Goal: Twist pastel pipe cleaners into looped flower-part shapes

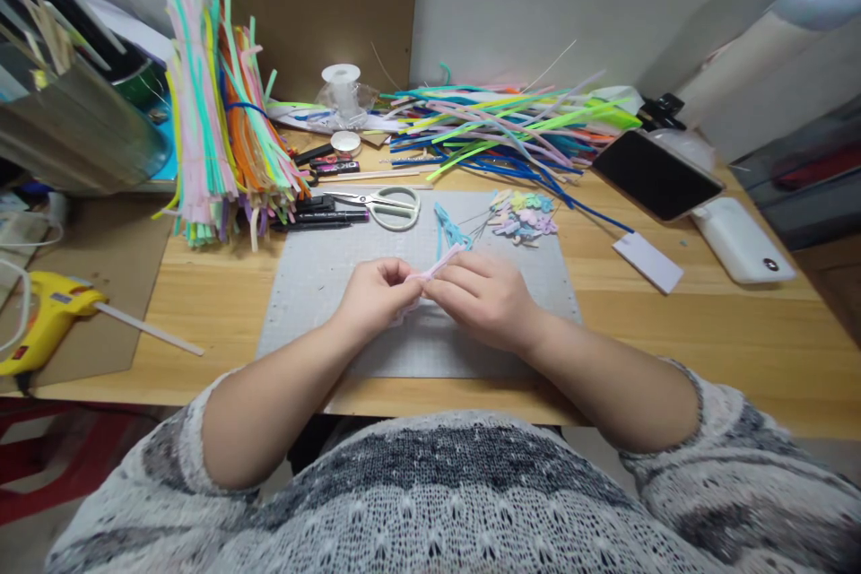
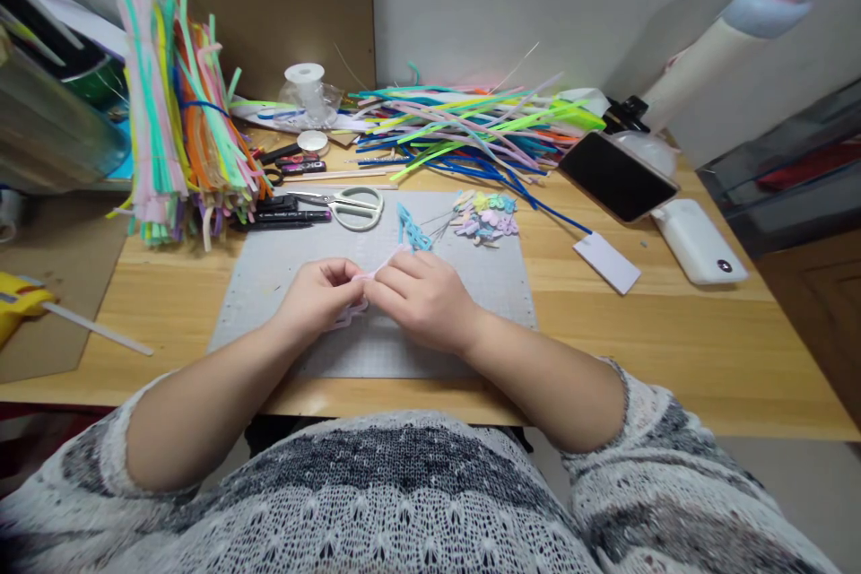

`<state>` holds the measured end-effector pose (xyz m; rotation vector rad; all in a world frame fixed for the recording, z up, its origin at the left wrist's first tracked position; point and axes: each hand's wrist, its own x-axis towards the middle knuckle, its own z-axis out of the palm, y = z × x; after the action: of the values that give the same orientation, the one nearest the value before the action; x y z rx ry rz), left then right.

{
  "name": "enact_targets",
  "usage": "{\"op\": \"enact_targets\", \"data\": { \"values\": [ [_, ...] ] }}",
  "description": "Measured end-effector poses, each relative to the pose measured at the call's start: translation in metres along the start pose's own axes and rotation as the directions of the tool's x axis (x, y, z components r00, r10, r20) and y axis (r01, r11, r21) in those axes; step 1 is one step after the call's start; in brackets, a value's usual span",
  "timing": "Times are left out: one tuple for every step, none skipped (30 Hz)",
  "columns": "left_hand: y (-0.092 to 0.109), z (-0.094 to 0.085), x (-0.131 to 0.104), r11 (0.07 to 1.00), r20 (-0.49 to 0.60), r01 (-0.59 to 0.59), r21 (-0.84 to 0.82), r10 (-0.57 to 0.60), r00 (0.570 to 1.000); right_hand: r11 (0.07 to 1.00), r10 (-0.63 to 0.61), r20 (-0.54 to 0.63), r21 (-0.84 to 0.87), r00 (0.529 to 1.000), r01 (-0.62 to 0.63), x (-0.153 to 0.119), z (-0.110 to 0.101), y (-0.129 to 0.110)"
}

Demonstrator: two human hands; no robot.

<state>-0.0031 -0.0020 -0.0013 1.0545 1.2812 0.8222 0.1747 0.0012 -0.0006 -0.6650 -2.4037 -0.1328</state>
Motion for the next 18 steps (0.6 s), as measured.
{"op": "enact_targets", "data": {
  "values": [
    [0.001,-0.001,0.0,0.999,0.014,0.026,-0.028,-0.026,1.0,0.999,0.007,-0.045,0.044,0.999,-0.005,-0.001,-0.002,0.002],
    [0.003,-0.001,0.0,0.997,0.029,0.054,-0.061,-0.052,0.998,0.996,0.024,-0.096,0.086,0.995,-0.016,-0.001,-0.003,0.005],
    [0.004,-0.003,0.001,0.992,0.046,0.082,-0.1,-0.078,0.996,0.993,0.037,-0.141,0.115,0.989,-0.021,-0.002,-0.005,0.007],
    [0.005,-0.004,0.002,0.984,0.068,0.112,-0.139,-0.104,0.992,0.992,0.032,-0.17,0.122,0.985,-0.011,-0.003,-0.006,0.01],
    [0.006,-0.005,0.003,0.974,0.095,0.14,-0.177,-0.125,0.988,0.995,0.009,-0.182,0.102,0.983,0.01,-0.003,-0.006,0.013],
    [0.007,-0.007,0.004,0.963,0.129,0.164,-0.211,-0.139,0.982,0.997,-0.026,-0.182,0.063,0.983,0.038,-0.004,-0.006,0.016],
    [0.007,-0.008,0.005,0.953,0.171,0.187,-0.239,-0.148,0.974,0.998,-0.063,-0.175,0.018,0.983,0.068,-0.005,-0.005,0.018],
    [0.007,-0.009,0.006,0.944,0.212,0.208,-0.257,-0.155,0.965,0.995,-0.095,-0.167,-0.024,0.981,0.092,-0.005,-0.004,0.02],
    [0.006,-0.01,0.007,0.936,0.249,0.229,-0.267,-0.163,0.955,0.992,-0.117,-0.166,-0.056,0.979,0.109,-0.005,-0.003,0.022],
    [0.006,-0.01,0.007,0.93,0.277,0.247,-0.274,-0.169,0.946,0.99,-0.131,-0.172,-0.074,0.976,0.12,-0.006,-0.002,0.023],
    [0.005,-0.01,0.007,0.926,0.294,0.259,-0.275,-0.175,0.94,0.988,-0.142,-0.182,-0.08,0.973,0.129,-0.006,0.0,0.024],
    [0.005,-0.009,0.006,0.926,0.304,0.265,-0.268,-0.18,0.936,0.987,-0.154,-0.195,-0.079,0.969,0.141,-0.006,0.001,0.024],
    [0.005,-0.008,0.005,0.931,0.302,0.263,-0.254,-0.182,0.936,0.986,-0.164,-0.207,-0.076,0.965,0.152,-0.006,0.001,0.023],
    [0.005,-0.007,0.004,0.941,0.292,0.252,-0.227,-0.181,0.939,0.985,-0.171,-0.213,-0.072,0.962,0.16,-0.006,0.001,0.022],
    [0.005,-0.006,0.003,0.955,0.275,0.23,-0.188,-0.173,0.946,0.985,-0.171,-0.208,-0.065,0.963,0.161,-0.006,0.001,0.021],
    [0.004,-0.006,0.001,0.971,0.254,0.197,-0.137,-0.158,0.954,0.987,-0.161,-0.187,-0.052,0.969,0.154,-0.006,0.001,0.019],
    [0.004,-0.006,0.0,0.985,0.232,0.156,-0.073,-0.136,0.963,0.99,-0.138,-0.149,-0.027,0.979,0.136,-0.005,0.0,0.018],
    [0.004,-0.006,-0.001,0.995,0.207,0.104,0.003,-0.102,0.973,0.994,-0.107,-0.093,0.007,0.99,0.108,-0.004,0.0,0.016]
  ]
}}
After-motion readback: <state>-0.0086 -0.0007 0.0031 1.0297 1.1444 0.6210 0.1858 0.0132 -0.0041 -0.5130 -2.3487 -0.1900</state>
